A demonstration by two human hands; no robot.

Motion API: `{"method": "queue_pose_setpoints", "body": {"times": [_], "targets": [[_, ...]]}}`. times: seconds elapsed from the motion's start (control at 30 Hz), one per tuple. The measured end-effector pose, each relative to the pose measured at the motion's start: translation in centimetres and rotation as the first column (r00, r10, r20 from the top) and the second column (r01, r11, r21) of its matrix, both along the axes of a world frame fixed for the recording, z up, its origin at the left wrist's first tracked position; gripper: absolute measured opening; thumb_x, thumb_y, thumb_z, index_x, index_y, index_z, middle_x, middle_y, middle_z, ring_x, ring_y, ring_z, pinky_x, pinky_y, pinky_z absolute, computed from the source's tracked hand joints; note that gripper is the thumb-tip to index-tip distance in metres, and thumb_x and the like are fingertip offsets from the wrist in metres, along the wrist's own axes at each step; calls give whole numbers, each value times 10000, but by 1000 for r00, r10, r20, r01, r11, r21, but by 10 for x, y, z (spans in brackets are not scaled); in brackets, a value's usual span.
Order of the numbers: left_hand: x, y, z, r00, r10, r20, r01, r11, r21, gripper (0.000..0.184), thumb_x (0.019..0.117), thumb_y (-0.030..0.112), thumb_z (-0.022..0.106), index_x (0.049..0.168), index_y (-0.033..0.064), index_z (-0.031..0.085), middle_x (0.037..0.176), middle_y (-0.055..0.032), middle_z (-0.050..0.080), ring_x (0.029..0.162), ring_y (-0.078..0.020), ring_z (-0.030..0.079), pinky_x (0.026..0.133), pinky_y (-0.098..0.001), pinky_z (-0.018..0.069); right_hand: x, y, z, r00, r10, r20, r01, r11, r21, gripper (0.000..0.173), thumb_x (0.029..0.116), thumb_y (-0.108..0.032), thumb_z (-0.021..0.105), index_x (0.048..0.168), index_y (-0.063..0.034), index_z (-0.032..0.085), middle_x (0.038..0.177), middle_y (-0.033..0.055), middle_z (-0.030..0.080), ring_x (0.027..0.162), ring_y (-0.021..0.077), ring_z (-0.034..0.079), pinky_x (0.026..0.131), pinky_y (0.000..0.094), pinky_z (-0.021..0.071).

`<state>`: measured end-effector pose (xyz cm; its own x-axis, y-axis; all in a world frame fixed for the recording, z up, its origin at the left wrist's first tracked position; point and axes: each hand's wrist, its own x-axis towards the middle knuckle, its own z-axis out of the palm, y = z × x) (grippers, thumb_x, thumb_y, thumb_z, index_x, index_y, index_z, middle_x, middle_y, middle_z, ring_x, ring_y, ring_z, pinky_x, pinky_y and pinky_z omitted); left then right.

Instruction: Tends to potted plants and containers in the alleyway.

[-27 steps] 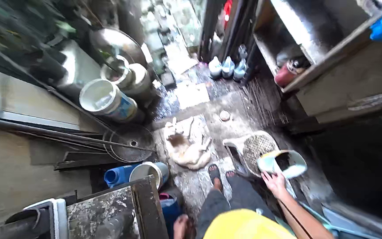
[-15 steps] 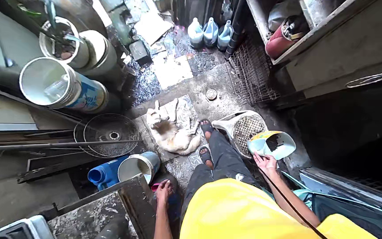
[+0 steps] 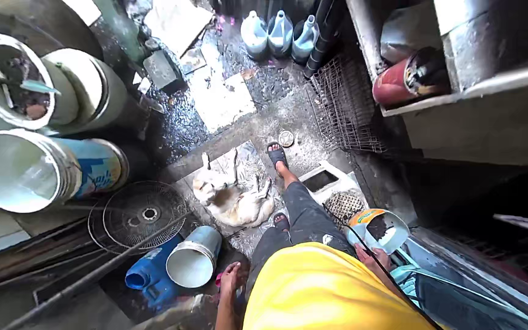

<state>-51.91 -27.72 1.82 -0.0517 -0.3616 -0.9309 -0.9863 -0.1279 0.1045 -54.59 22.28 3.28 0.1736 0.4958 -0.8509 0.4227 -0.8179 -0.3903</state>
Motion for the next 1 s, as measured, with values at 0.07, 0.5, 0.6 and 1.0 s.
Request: {"method": "queue_pose_setpoints", "body": {"times": [0.07,0.5,0.6,1.0], "targets": [[-47,-9,-5,998,57,-4,-57,998,-2,349,1056,216,593,1322,-10,595,1133,-243,686,913,-321,700,788,-490,590,-47,8,18,990,106,90,-107,994,2,521,1082,-270,402,1542,-57,281,1476,296,446,1136,405,666,880,476,611],[-243,-34,2,997,46,-68,-44,998,35,294,1067,185,562,1270,-23,611,1063,-180,690,811,-212,681,731,-400,586,-317,-24,21,820,554,141,-567,820,78,253,1041,-155,446,1195,22,541,888,136,641,622,178,627,579,340,553],[-275,-60,-8,1000,12,-4,-12,999,50,324,1064,217,574,1292,-12,602,1090,-199,704,875,-261,702,769,-457,592,-383,-46,4,789,607,93,-614,783,99,229,1048,-137,438,1154,31,552,845,119,655,616,171,642,582,331,566],[-359,-123,-24,991,79,108,-70,994,-82,370,1077,225,528,1359,-15,532,1168,-233,668,931,-309,698,783,-497,590,-636,-104,-151,501,857,118,-862,507,-25,310,1078,-131,481,1335,13,578,1112,215,677,823,231,701,741,368,592]]}}
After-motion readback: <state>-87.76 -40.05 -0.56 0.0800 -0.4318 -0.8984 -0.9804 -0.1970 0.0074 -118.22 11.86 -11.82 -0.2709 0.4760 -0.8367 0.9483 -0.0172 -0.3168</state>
